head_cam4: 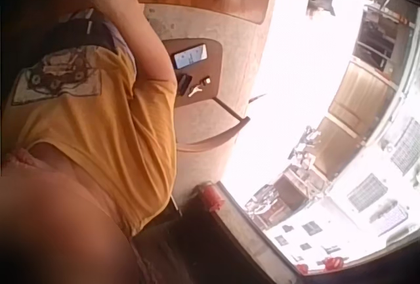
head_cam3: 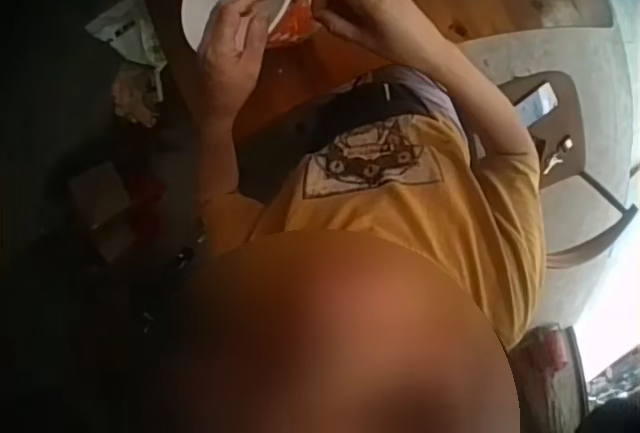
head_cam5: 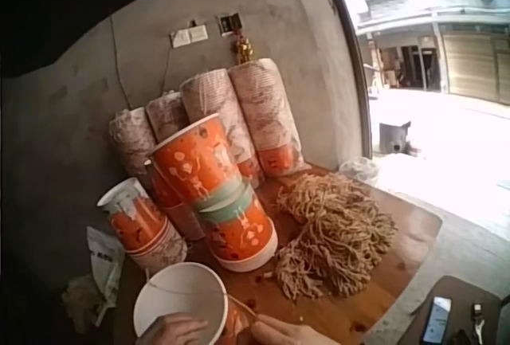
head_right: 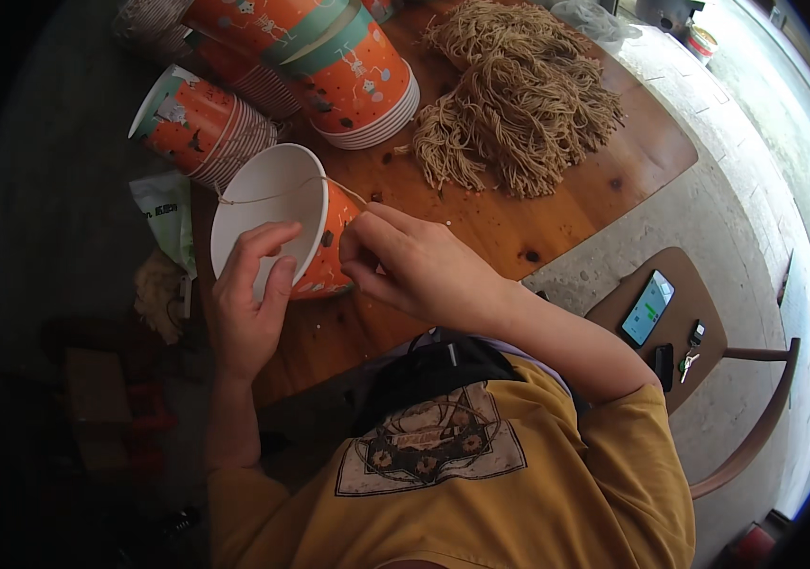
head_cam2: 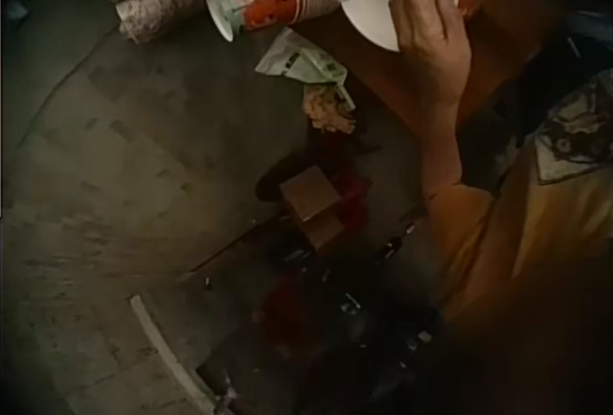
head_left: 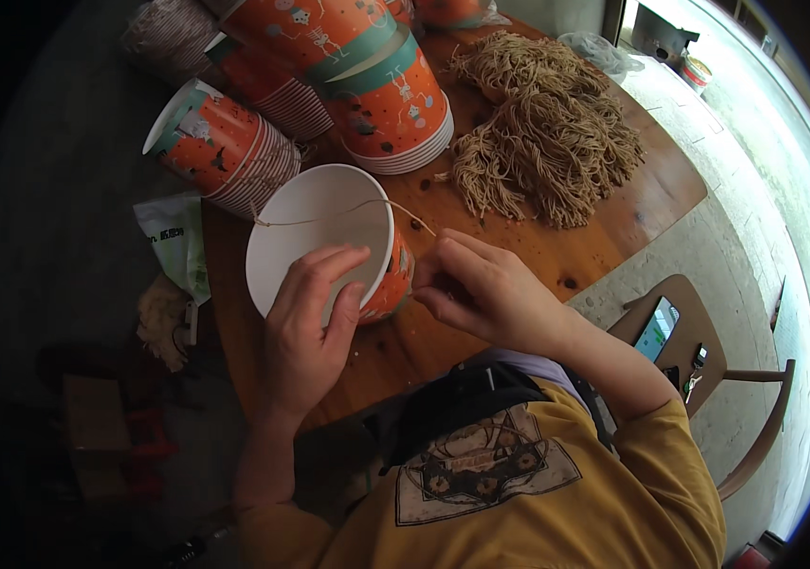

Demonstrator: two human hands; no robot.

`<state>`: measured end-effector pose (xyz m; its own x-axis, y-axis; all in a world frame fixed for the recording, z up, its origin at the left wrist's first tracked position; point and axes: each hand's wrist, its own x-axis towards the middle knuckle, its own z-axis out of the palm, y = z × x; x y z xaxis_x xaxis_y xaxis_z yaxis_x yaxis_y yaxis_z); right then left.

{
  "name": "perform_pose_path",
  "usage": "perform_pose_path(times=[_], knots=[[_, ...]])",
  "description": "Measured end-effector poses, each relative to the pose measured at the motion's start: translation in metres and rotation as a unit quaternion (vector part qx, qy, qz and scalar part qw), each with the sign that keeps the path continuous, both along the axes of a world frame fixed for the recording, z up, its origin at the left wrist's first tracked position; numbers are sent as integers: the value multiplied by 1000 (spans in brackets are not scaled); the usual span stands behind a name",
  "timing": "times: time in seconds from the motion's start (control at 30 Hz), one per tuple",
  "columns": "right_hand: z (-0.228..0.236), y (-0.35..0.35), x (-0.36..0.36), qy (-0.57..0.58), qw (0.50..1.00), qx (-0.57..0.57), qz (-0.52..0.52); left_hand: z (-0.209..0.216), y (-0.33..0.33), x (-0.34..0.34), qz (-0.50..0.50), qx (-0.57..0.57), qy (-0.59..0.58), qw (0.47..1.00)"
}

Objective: Thread thin brown cords through pre-punched holes in paper bowls for packaging.

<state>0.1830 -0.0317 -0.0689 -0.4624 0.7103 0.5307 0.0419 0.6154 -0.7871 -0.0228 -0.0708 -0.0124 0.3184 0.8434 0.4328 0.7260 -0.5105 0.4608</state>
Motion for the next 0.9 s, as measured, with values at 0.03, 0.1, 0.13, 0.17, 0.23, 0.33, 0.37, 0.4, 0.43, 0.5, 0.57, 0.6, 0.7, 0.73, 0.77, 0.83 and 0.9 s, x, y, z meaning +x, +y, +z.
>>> perform_pose_path(times=[0.03,0.1,0.13,0.17,0.23,0.33,0.37,0.4,0.43,0.5,0.57,0.6,0.7,0.73,0.77,0.83,0.9], knots=[[-2,-1,1,8,1000,-6,7,0,0,1,-5,39,13,999],[2,-4,5,28,997,-66,28,3,-9,10,-4,63,23,998],[3,-6,6,47,990,-125,46,1,-13,18,-9,45,-8,999],[3,-8,7,47,990,-125,48,1,-16,25,-12,22,-16,1000],[2,-10,7,103,977,-165,88,2,-23,37,-1,-38,-69,997],[6,-14,7,161,952,-232,119,-1,-22,40,-13,58,25,998],[7,-14,6,161,952,-232,120,-2,-21,39,-12,58,25,998],[7,-14,5,166,951,-229,122,-3,-19,36,-15,74,44,996],[7,-14,5,171,951,-226,124,-2,-18,34,-18,91,63,994],[7,-14,7,149,956,-227,114,-2,-18,33,-19,90,65,994],[9,-13,11,127,959,-230,106,0,-19,32,-18,87,67,994],[11,-12,13,75,976,-186,84,1,-21,32,-6,101,100,990],[12,-10,13,6,992,-109,64,-1,-25,27,11,114,144,983],[10,-10,12,-11,995,-78,66,-1,-27,26,14,115,155,981],[7,-9,10,-11,995,-78,66,-1,-27,24,14,115,155,981],[-2,-9,8,7,999,-19,48,0,-27,22,18,151,213,965],[-1,-11,6,-5,998,-47,37,-5,-28,21,31,162,216,962]])
